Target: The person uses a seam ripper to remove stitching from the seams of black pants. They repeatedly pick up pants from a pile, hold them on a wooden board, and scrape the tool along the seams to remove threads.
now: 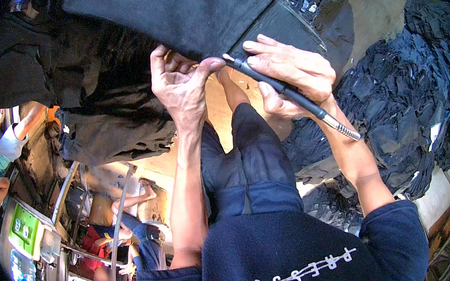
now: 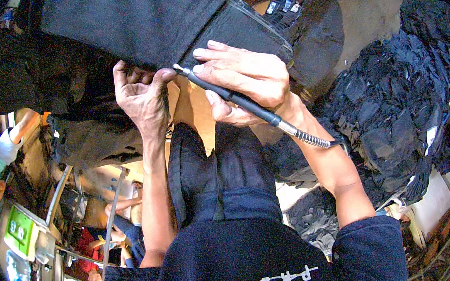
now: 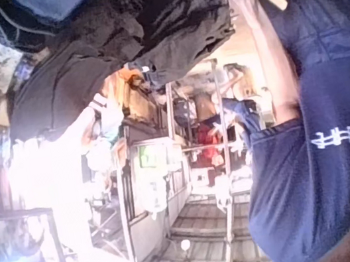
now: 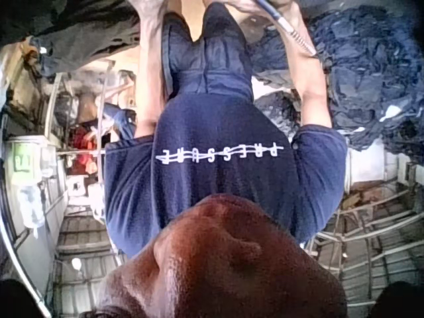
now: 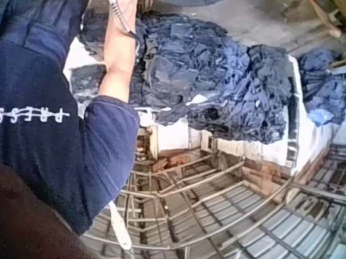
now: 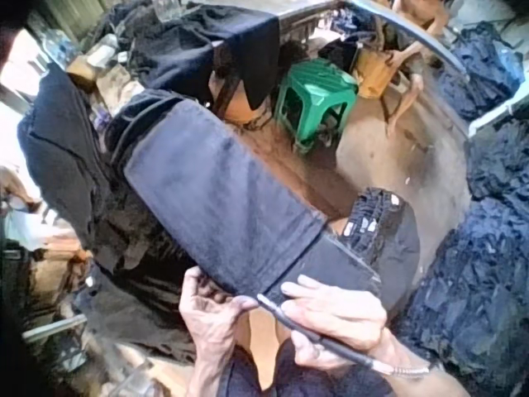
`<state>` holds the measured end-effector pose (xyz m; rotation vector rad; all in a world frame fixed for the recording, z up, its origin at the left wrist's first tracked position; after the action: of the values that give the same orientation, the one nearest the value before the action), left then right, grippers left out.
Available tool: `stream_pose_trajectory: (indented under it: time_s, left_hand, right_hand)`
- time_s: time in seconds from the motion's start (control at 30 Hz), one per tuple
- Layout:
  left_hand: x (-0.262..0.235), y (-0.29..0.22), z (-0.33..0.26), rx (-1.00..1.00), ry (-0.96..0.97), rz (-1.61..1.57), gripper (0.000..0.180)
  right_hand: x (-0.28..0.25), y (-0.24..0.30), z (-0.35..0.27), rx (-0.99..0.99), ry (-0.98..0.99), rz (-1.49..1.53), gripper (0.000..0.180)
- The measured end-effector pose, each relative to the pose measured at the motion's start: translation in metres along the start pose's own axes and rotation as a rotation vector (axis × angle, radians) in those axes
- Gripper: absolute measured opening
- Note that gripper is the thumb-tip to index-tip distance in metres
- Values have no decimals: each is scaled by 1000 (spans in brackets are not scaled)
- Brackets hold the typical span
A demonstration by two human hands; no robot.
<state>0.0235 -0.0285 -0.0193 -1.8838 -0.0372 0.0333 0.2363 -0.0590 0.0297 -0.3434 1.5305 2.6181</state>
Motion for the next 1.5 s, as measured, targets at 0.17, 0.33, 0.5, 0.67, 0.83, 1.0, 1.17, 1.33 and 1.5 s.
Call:
stream_pose_trajectory:
  time_s: [0.17,0.33,0.5,0.67,0.83,1.0,1.17,1.33,1.5]
  left_hand:
    - [0,2,1,0,9,4,77]
    - [0,5,1,50,-3,-21,78]
    - [1,5,1,36,13,-52,77]
    - [1,5,1,55,13,-45,77]
    - [0,5,1,63,12,-18,77]
    - [1,5,2,71,1,-26,78]
    - [2,7,3,57,14,-35,78]
    - [1,5,3,57,27,-47,78]
    - [2,7,3,37,16,-75,77]
  right_hand:
    - [3,0,1,7,15,-25,29]
    - [4,3,1,26,-11,-38,27]
    - [2,2,1,14,-6,-49,28]
    - [0,1,1,-8,1,-64,31]
    - [3,1,-1,17,-56,-77,26]
    - [2,0,-1,20,-87,-103,27]
    - [2,0,-3,34,-104,-121,29]
    - [3,-1,-2,27,-131,-139,31]
    - [3,-1,-2,43,-180,-146,31]
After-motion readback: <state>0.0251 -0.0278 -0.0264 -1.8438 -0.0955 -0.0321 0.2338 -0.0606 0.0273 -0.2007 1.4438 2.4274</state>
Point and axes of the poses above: each hand's wrist, its own z-axis towards the middle knuckle, its own x-axis out of the palm, y = z × x, the point moved 1 cm from there along z, towards the middle knuckle, and after that the axes turned 15 degrees about z, right-handed, at the moved point
